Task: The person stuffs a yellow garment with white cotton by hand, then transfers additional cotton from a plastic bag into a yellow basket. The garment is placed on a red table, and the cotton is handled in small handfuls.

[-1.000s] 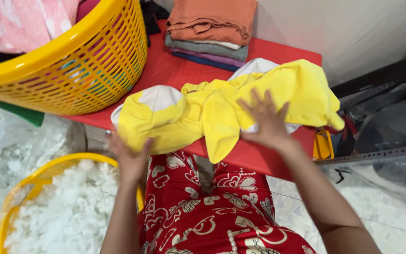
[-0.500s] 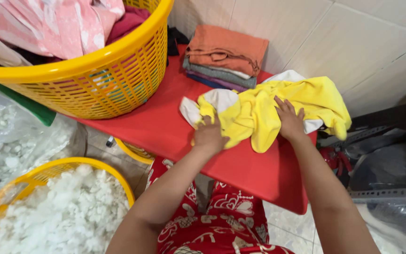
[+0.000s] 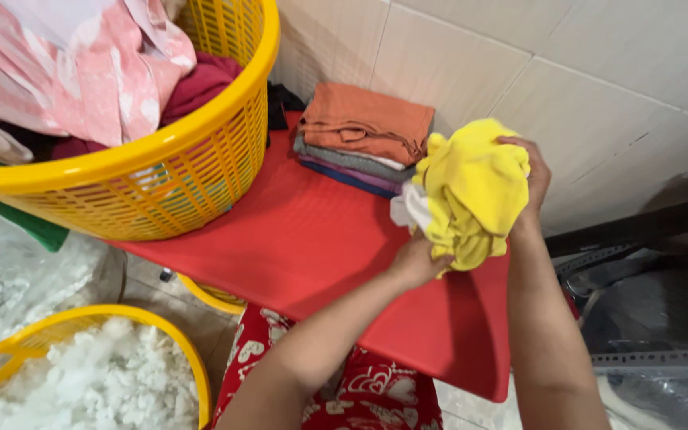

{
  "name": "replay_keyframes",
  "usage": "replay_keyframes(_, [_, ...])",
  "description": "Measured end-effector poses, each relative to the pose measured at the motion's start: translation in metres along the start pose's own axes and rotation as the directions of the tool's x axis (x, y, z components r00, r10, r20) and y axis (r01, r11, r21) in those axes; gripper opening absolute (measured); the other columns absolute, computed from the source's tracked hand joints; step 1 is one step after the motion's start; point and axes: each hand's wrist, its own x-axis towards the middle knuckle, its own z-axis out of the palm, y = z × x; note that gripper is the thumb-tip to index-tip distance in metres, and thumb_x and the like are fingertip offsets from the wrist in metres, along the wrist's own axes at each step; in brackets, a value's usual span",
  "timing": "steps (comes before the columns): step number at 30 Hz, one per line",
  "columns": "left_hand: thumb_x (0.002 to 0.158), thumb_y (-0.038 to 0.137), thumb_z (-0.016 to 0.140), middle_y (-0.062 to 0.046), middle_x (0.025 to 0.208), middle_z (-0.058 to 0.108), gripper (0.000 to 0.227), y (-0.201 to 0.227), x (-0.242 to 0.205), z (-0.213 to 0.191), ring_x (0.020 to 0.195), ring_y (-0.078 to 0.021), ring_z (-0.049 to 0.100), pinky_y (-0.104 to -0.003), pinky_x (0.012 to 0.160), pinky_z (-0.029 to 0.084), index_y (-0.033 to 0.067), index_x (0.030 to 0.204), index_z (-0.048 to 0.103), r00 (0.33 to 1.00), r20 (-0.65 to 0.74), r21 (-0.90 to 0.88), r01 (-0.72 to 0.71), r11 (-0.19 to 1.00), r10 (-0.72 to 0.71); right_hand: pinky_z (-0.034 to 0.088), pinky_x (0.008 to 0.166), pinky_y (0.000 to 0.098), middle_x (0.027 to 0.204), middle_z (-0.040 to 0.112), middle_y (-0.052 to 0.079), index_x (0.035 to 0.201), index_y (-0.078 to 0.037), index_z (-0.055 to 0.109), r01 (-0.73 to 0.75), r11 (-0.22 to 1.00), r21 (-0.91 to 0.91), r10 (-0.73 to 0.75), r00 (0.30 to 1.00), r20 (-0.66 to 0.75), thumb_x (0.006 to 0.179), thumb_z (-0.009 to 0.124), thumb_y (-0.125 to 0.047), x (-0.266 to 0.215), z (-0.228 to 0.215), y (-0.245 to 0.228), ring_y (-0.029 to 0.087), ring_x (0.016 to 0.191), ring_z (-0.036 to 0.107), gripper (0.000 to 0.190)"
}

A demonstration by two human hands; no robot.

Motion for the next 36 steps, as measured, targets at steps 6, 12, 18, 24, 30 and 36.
replay_keyframes(6, [0.089,0.033,0.070,-0.009,0.152,0.049,0.058,0.020,-0.086,-0.079,0.129,-0.0335,0.060,-0.045,0.100,0.052,0.0213,0.144,0.054,0.980,-0.098,0.089,0.184,0.979,-0.175,0.038,0.110,0.0455,0.153,0.049,0.023,0.151,0.006,0.046,0.388,0.742,-0.547,0.022,0.801,0.598,0.095,0.067,-0.016,-0.005,-0.029,0.065,0.035,0.138,0.047,0.064])
replay_keyframes(12, [0.087,0.021,0.071,-0.020,0.154,0.038,0.061,0.002,-0.289,-0.176,0.136,-0.0424,0.044,-0.053,0.113,0.038,0.0183,0.145,0.054,0.909,-0.339,0.359,0.362,0.860,-0.241,0.063,0.095,0.0368,0.130,0.072,0.009,0.129,-0.003,0.060,-0.249,0.953,0.170,0.279,0.942,-0.185,0.114,0.053,-0.016,-0.060,-0.079,0.086,0.023,0.114,0.074,0.020])
replay_keyframes(18, [0.092,0.042,0.061,-0.017,0.157,0.033,0.071,0.022,-0.440,-0.211,0.141,-0.0379,0.035,-0.056,0.114,0.026,0.0211,0.155,0.037,0.717,-0.327,0.554,0.673,0.489,-0.616,0.040,0.117,0.0509,0.133,0.059,0.011,0.115,-0.009,0.068,0.470,0.588,-0.658,-0.183,0.870,0.458,0.084,0.059,-0.010,-0.235,-0.002,0.004,0.034,0.132,0.053,0.032])
replay_keyframes(24, [0.095,0.046,0.056,-0.015,0.158,0.033,0.069,0.018,-0.451,-0.207,0.144,-0.0296,0.033,-0.054,0.116,0.022,0.0194,0.155,0.033,0.716,-0.300,0.471,0.686,0.554,-0.631,0.020,0.124,0.0518,0.161,0.043,0.008,0.145,-0.022,0.056,0.336,0.703,-0.627,0.215,0.740,0.638,0.085,0.069,-0.040,-0.231,0.053,-0.035,0.034,0.152,0.034,0.063])
replay_keyframes(30, [0.094,0.041,0.055,-0.010,0.159,0.036,0.058,0.024,-0.450,-0.208,0.143,-0.0295,0.035,-0.055,0.117,0.018,0.0250,0.149,0.045,0.709,-0.294,0.528,0.679,0.509,-0.641,0.015,0.124,0.0573,0.162,0.041,0.004,0.144,-0.023,0.056,0.329,0.692,-0.643,0.258,0.719,0.645,0.085,0.065,-0.046,-0.228,0.059,-0.039,0.032,0.153,0.031,0.065])
replay_keyframes(36, [0.089,0.038,0.058,-0.006,0.156,0.040,0.054,0.023,-0.479,-0.199,0.139,-0.0270,0.039,-0.058,0.117,0.018,0.0305,0.142,0.052,0.717,-0.298,0.589,0.658,0.469,-0.630,0.016,0.125,0.0575,0.161,0.042,0.005,0.143,-0.022,0.057,0.289,0.682,-0.671,0.305,0.722,0.621,0.084,0.067,-0.044,-0.230,0.059,-0.038,0.032,0.152,0.033,0.064])
